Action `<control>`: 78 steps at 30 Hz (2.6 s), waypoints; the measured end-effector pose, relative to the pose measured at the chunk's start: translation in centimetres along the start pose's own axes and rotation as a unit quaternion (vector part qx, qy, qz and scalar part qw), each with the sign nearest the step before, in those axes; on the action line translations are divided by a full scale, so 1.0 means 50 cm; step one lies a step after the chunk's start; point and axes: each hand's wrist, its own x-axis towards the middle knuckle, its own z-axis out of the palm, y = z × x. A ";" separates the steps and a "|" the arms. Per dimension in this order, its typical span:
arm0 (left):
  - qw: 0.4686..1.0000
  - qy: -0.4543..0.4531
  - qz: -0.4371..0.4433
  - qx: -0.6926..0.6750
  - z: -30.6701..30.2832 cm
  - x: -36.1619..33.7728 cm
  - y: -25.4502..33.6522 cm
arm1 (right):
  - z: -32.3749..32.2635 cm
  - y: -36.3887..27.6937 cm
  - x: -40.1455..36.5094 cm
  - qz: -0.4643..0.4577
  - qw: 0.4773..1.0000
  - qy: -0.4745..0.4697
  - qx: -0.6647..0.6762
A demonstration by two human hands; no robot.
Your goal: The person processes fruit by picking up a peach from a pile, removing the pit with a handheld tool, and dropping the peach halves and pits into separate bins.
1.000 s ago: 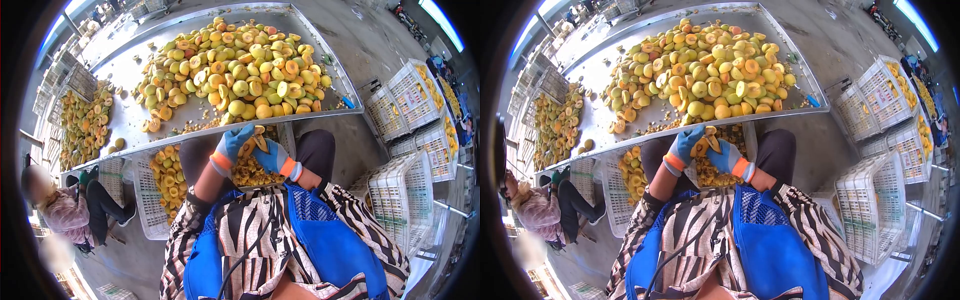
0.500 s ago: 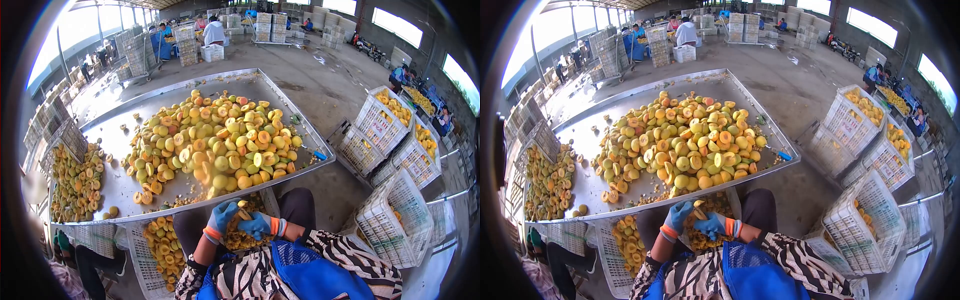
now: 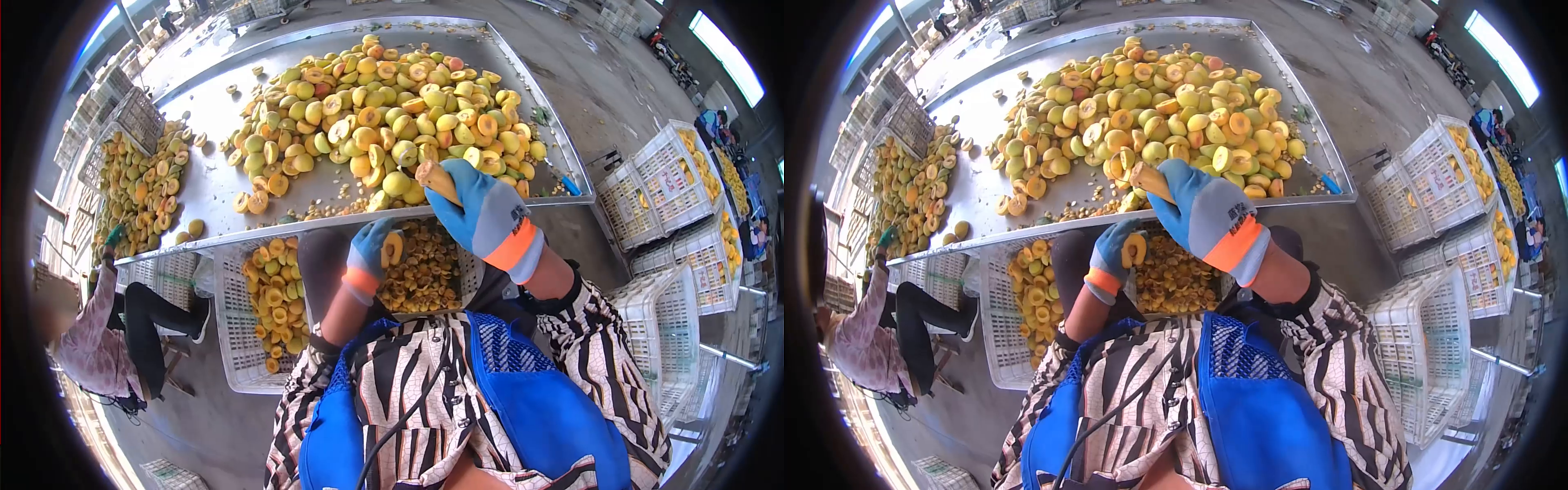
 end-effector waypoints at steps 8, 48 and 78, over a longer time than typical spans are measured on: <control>0.908 0.043 -0.220 -0.354 0.039 -0.009 -0.003 | -0.120 -0.134 -0.001 0.063 0.904 0.002 0.423; 0.564 0.151 -0.359 -0.728 -0.086 0.041 0.023 | 0.043 -0.039 0.079 0.137 0.961 -0.139 0.197; 0.787 0.127 -0.350 -0.493 -0.016 0.040 0.070 | 0.270 0.048 -0.136 0.032 0.975 -0.194 0.102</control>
